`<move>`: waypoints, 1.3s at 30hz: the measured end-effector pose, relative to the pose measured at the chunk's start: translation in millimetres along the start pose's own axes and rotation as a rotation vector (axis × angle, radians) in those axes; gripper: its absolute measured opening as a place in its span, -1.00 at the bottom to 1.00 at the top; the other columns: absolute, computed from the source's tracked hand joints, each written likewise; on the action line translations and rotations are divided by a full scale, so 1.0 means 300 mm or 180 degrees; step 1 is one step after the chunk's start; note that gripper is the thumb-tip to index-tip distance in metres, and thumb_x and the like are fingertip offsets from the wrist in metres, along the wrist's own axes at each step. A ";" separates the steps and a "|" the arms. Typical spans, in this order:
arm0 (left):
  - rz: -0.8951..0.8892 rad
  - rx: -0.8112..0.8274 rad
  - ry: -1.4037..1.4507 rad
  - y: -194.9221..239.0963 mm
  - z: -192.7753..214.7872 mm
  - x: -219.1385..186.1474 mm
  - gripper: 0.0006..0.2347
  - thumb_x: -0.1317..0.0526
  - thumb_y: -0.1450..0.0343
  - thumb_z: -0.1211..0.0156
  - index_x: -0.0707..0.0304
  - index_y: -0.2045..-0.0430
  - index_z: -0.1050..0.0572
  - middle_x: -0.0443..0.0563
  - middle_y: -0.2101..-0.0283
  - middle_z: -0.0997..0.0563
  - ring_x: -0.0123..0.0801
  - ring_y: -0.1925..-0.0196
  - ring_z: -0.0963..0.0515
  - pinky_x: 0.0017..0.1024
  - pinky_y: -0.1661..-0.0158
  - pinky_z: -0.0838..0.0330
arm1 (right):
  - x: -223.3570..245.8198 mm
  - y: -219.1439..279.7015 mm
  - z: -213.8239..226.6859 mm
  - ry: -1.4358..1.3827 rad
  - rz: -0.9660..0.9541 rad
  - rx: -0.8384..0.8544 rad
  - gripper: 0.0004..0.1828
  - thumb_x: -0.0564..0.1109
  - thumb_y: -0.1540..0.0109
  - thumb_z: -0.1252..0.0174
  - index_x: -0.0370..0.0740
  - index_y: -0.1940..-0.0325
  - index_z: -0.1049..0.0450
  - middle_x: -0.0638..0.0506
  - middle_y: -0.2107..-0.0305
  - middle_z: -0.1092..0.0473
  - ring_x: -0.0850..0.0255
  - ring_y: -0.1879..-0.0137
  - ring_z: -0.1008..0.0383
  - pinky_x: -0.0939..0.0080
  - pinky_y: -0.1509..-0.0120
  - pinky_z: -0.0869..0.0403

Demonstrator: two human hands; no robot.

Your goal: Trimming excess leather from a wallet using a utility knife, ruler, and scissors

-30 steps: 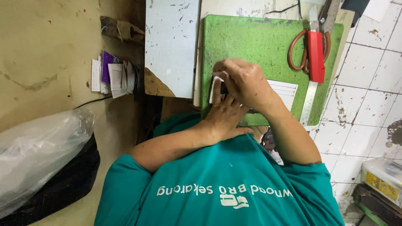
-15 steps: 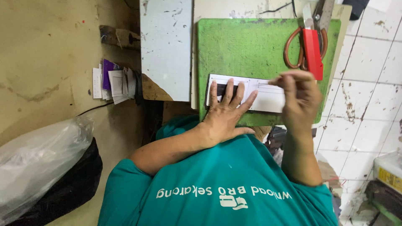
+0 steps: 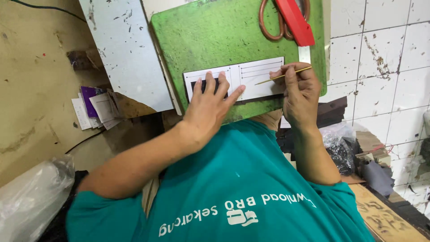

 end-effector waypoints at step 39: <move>-0.0735 0.0265 -0.0571 -0.157 0.011 0.056 -0.61 0.06 -0.64 0.26 0.25 0.03 -0.59 0.09 0.02 -0.39 -0.13 0.14 -0.55 -0.12 0.71 -0.64 | 0.007 0.376 -0.418 0.2406 0.2747 0.2421 -0.65 -0.17 -0.46 0.11 -0.26 -0.25 -0.49 -0.24 0.06 -0.43 -0.08 0.17 -0.51 -0.03 0.29 -0.57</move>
Point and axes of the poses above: each hand's wrist, its own y-axis away from the middle knuckle, its own z-axis out of the back of the hand, x = y × z, the point moved 4 cm from there along -y, towards the middle knuckle
